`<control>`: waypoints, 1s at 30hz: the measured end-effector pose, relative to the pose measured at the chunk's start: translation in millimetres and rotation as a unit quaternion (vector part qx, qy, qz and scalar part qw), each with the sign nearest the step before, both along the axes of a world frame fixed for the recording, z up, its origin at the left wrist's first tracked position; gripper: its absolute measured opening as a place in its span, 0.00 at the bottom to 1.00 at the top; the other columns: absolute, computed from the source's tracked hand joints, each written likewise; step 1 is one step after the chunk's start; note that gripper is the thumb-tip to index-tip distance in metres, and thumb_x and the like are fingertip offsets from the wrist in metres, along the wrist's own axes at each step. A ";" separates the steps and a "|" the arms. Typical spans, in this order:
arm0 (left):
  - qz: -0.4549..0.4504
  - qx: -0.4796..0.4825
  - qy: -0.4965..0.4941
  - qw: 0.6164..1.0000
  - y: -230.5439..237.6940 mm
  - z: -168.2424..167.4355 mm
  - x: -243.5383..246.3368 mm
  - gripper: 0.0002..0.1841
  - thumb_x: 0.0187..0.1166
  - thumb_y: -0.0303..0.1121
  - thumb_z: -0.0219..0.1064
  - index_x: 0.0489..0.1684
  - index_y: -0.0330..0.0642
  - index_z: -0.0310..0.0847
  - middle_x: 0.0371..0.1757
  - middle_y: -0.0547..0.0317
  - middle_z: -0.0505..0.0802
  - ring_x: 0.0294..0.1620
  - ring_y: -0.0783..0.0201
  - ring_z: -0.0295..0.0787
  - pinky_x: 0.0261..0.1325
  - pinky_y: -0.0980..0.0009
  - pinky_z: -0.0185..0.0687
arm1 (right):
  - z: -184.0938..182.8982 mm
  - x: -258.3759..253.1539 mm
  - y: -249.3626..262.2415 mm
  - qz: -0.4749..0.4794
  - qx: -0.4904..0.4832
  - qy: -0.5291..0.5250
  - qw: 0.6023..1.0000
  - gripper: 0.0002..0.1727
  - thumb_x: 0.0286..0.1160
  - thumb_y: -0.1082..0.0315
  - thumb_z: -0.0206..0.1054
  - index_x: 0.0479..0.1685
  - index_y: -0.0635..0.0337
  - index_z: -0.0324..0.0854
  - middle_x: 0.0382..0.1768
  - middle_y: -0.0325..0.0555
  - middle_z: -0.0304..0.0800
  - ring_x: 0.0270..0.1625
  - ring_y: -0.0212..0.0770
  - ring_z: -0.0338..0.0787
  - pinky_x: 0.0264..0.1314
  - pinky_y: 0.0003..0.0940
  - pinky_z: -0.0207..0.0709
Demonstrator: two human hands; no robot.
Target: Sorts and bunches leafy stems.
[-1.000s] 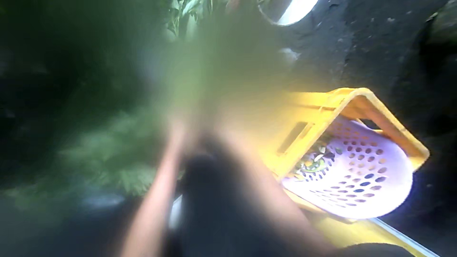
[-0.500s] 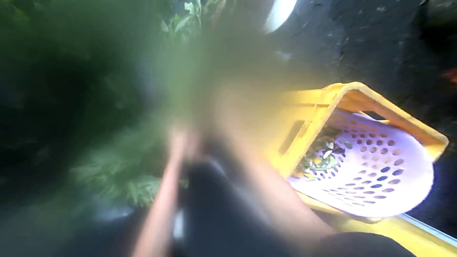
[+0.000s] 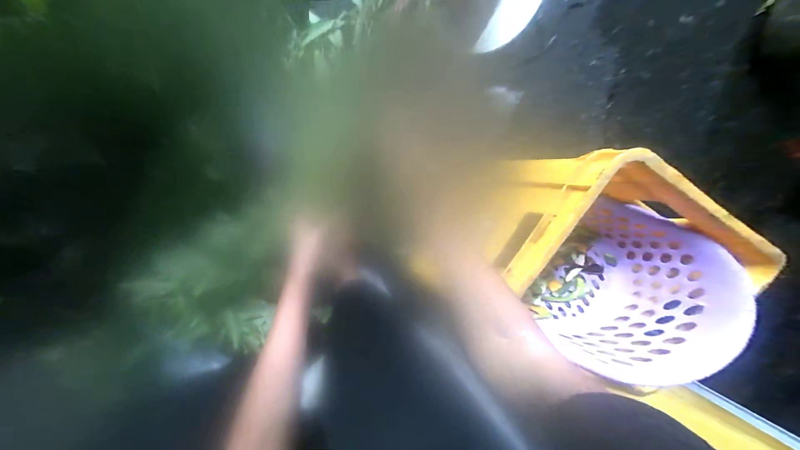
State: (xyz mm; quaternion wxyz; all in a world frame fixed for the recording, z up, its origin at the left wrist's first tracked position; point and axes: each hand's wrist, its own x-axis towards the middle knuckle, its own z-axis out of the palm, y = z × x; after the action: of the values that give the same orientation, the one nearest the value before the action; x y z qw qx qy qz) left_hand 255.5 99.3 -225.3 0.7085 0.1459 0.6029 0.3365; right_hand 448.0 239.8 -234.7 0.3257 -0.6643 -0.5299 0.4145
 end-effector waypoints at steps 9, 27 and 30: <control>0.006 0.001 -0.024 1.000 -3.8 3.7 0.6 0.17 0.83 0.27 0.68 0.69 0.46 0.82 0.46 0.55 0.95 0.24 0.71 0.85 0.20 0.78 0.79 | -11.4 -36.7 22.7 0.130 0.025 -0.113 0.985 0.22 0.73 0.70 0.68 0.68 0.55 0.85 0.61 0.46 0.92 0.57 0.43 0.93 0.63 0.45 0.85; 0.032 -0.052 0.020 0.998 3.9 6.1 5.2 0.14 0.84 0.51 0.66 0.57 0.57 0.81 0.31 0.65 0.86 0.18 0.74 0.78 0.17 0.79 0.76 | 50.1 -20.2 -96.5 0.191 -0.085 -0.064 0.976 0.10 0.79 0.69 0.69 0.54 0.57 0.91 0.28 0.48 0.92 0.23 0.44 0.87 0.30 0.46 0.84; 0.022 -0.039 0.019 0.999 4.2 4.8 3.6 0.17 0.84 0.50 0.66 0.66 0.60 0.82 0.38 0.63 0.91 0.19 0.75 0.79 0.16 0.81 0.73 | 43.8 -12.6 -118.8 0.167 -0.074 -0.212 0.960 0.13 0.81 0.63 0.66 0.55 0.58 0.88 0.33 0.56 0.91 0.29 0.57 0.90 0.29 0.56 0.82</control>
State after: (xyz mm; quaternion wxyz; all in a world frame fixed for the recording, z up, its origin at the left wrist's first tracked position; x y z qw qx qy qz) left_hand 259.1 103.5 -220.5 0.6947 0.1112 0.6318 0.3254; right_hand 435.4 121.0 -190.9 0.0822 -0.6612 -0.6580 0.3508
